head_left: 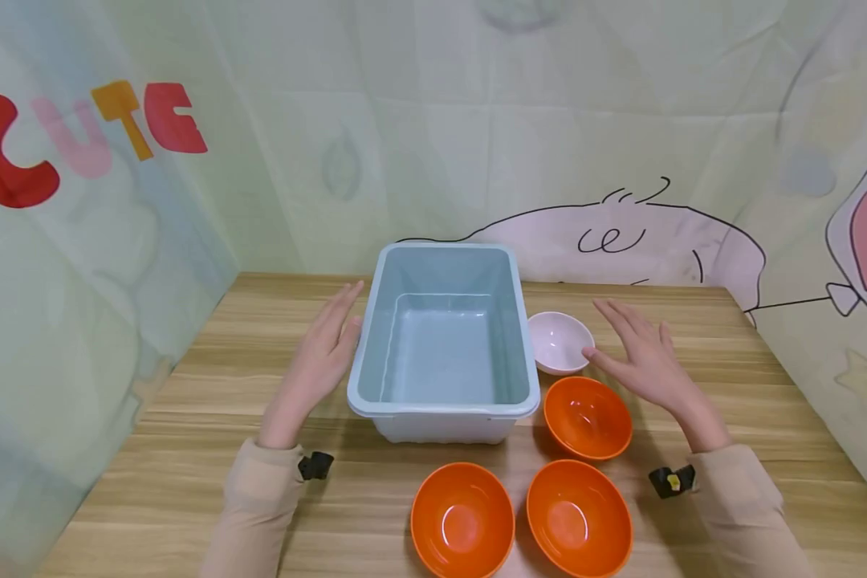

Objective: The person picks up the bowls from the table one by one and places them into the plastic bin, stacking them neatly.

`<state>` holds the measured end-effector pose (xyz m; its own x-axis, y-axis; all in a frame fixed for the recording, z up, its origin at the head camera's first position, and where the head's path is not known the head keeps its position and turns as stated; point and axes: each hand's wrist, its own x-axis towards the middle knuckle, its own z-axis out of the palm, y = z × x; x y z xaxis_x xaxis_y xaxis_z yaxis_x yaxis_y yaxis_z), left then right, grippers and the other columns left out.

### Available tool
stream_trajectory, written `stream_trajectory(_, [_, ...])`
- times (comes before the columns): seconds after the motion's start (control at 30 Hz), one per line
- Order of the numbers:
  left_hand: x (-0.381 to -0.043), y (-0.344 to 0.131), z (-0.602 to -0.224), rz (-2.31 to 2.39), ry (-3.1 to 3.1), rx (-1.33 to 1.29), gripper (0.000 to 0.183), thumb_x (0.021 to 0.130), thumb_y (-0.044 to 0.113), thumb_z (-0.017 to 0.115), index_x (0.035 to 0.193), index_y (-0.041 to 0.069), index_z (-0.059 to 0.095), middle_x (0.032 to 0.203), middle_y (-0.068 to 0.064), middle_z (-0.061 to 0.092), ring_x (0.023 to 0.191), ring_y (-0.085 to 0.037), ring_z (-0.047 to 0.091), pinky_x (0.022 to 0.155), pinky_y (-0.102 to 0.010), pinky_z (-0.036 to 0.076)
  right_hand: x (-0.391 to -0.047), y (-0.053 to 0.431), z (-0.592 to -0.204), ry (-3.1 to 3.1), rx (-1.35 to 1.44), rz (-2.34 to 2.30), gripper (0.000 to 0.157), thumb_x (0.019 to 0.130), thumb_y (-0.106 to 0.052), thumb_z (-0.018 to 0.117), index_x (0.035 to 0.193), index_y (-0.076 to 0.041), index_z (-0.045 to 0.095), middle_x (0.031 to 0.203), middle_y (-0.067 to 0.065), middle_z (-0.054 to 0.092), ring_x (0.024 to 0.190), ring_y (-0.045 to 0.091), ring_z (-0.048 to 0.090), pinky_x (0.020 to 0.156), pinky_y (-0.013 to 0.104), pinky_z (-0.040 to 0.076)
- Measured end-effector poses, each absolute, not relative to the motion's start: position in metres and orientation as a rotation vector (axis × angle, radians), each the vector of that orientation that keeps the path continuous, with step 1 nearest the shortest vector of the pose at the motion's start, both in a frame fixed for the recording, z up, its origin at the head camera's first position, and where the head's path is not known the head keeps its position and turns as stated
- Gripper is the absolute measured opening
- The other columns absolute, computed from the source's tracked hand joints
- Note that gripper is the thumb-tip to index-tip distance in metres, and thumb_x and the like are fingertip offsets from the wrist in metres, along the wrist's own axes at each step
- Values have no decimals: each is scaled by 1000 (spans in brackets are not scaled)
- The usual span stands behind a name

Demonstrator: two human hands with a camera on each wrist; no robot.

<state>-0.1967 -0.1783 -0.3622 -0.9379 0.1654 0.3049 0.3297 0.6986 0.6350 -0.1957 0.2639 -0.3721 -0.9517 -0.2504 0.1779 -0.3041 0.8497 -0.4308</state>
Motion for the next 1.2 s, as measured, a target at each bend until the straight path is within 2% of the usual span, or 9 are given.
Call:
stream_trajectory(0.17, [-197,-178,-363,-1135,-2671,-397,50,103,35,33,153,31,23,160,-7,23,147,-34,22,114,-60,22,-199,263,-373,-2927,436,715,79,90,-47,59,154,-21,21,157,20,23,142,48,19,106,77,-3])
stream_trajectory(0.4, [-198,-177,-363,-1292,-2648,-390,51,102,31,37,152,32,26,158,-8,27,141,-37,34,102,-55,44,-202,261,-374,-2950,425,732,82,88,-48,62,154,-21,22,157,20,23,141,47,19,106,77,-1])
stream_trajectory(0.5, [-199,-176,-364,-1355,-2631,-376,51,101,27,40,151,32,28,157,-8,30,137,-38,39,101,-55,44,-203,260,-373,-2966,423,728,83,87,-48,63,154,-20,21,158,20,22,142,47,19,106,77,0])
stream_trajectory(0.77, [-201,-174,-366,-1511,-2594,-381,52,101,24,43,150,32,31,158,-5,28,137,-38,39,104,-56,42,-208,258,-373,-2971,451,723,84,86,-47,64,154,-20,22,158,20,23,141,47,21,108,74,7])
stream_trajectory(0.9, [-202,-174,-367,-1583,-2563,-393,52,100,21,45,150,28,32,157,-6,29,136,-39,42,101,-55,44,-211,257,-375,-2966,478,725,84,86,-46,66,153,-19,24,157,21,24,141,46,21,108,71,11])
stream_trajectory(1.03, [-202,-173,-368,-1637,-2547,-403,52,100,17,44,151,24,32,156,-8,32,134,-40,44,99,-55,46,-213,256,-376,-2979,479,733,85,85,-46,67,153,-20,24,157,21,24,141,46,21,109,71,12])
stream_trajectory(1.2, [-204,-172,-372,-1680,-2545,-397,52,100,14,41,151,25,32,156,-9,32,134,-39,44,98,-54,46,-217,254,-375,-2982,479,728,86,83,-44,70,153,-20,26,157,21,24,141,46,21,108,72,12])
